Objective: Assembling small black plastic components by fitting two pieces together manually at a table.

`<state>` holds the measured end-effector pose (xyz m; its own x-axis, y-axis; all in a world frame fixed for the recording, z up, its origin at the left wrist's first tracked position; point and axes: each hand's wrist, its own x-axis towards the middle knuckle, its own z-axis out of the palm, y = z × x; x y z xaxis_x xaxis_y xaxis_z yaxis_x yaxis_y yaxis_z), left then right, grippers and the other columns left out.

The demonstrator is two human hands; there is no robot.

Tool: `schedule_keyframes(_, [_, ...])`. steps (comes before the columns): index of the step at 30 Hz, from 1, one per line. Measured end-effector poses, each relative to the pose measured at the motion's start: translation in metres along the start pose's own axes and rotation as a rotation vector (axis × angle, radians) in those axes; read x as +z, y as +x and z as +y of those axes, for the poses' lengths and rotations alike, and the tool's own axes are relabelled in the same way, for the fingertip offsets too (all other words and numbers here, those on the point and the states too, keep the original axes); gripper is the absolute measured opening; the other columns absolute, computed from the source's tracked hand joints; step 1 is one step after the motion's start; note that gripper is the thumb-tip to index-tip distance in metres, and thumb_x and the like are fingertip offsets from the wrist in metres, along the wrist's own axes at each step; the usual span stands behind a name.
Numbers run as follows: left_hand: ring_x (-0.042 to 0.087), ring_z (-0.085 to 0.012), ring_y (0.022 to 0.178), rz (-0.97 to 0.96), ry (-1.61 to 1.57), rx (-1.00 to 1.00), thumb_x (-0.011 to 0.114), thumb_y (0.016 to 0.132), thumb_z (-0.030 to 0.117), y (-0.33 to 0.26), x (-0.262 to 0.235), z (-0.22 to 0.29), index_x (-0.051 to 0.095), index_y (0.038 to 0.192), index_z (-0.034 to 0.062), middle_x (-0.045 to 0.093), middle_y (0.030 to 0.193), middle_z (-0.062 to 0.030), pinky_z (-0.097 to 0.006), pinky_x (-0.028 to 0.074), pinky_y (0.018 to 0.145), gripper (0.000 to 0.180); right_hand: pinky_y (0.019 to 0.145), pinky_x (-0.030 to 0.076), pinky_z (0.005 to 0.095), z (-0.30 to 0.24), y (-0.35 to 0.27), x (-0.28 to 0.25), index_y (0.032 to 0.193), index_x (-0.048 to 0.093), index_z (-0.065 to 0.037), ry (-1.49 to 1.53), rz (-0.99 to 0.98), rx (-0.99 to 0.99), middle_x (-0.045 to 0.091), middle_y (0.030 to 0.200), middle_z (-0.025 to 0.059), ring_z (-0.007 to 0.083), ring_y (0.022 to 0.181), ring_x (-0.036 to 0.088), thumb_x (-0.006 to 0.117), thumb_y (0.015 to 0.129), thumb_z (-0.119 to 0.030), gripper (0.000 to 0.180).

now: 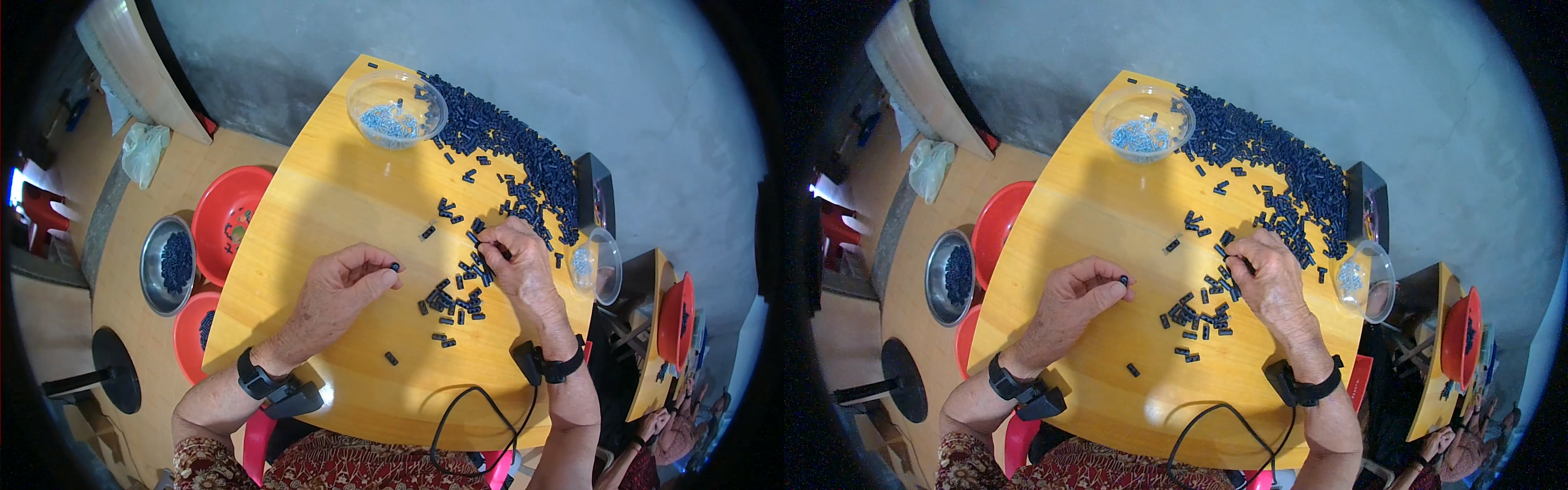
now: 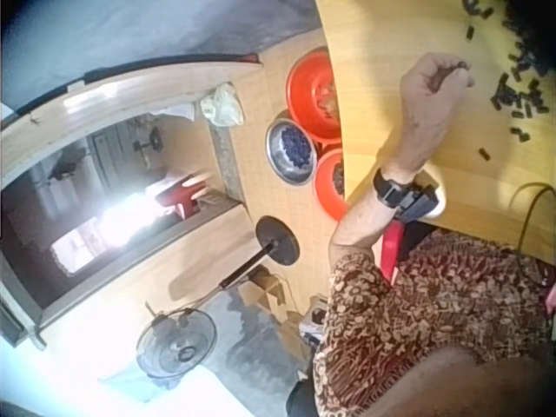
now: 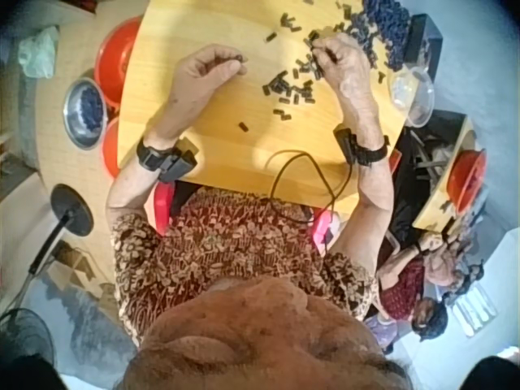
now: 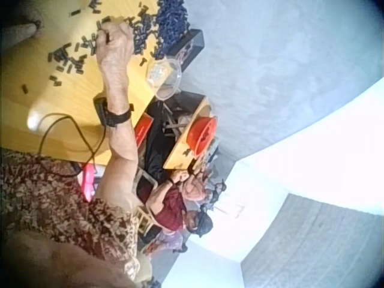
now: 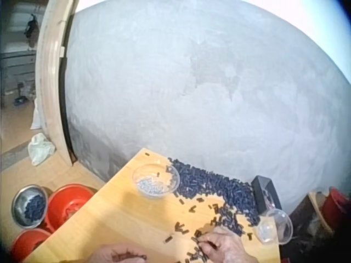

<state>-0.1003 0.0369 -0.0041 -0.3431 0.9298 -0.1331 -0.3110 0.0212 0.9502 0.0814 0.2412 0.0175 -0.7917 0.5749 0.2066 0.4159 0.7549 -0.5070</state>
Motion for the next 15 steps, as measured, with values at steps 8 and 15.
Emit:
schedule_keyframes(8, [0.062,-0.0109,0.092,-0.009,0.002,-0.019,0.062,0.094,0.009,0.0,0.0001,0.0014,0.063,0.106,-0.0002,0.066,0.098,-0.0043,-0.025,0.049,0.086,0.015,0.073,0.049,0.0394,0.0038,0.0047,0.0068,0.082,0.066,-0.003,-0.111,0.016,-0.126,0.058,0.079,0.0112,0.0299,0.081,0.058,0.07,0.075,-0.001,0.009])
schedule_keyframes(15, [0.061,-0.0108,0.093,-0.018,-0.015,0.0,0.062,0.094,0.01,0.0004,-0.0008,0.0004,0.063,0.106,-0.0005,0.066,0.098,-0.004,-0.025,0.048,0.086,0.016,0.072,0.048,0.04,0.0009,0.0079,0.0077,0.075,0.06,-0.003,-0.194,0.04,-0.172,0.055,0.076,0.0119,0.0304,0.079,0.056,0.067,0.07,0.002,0.01])
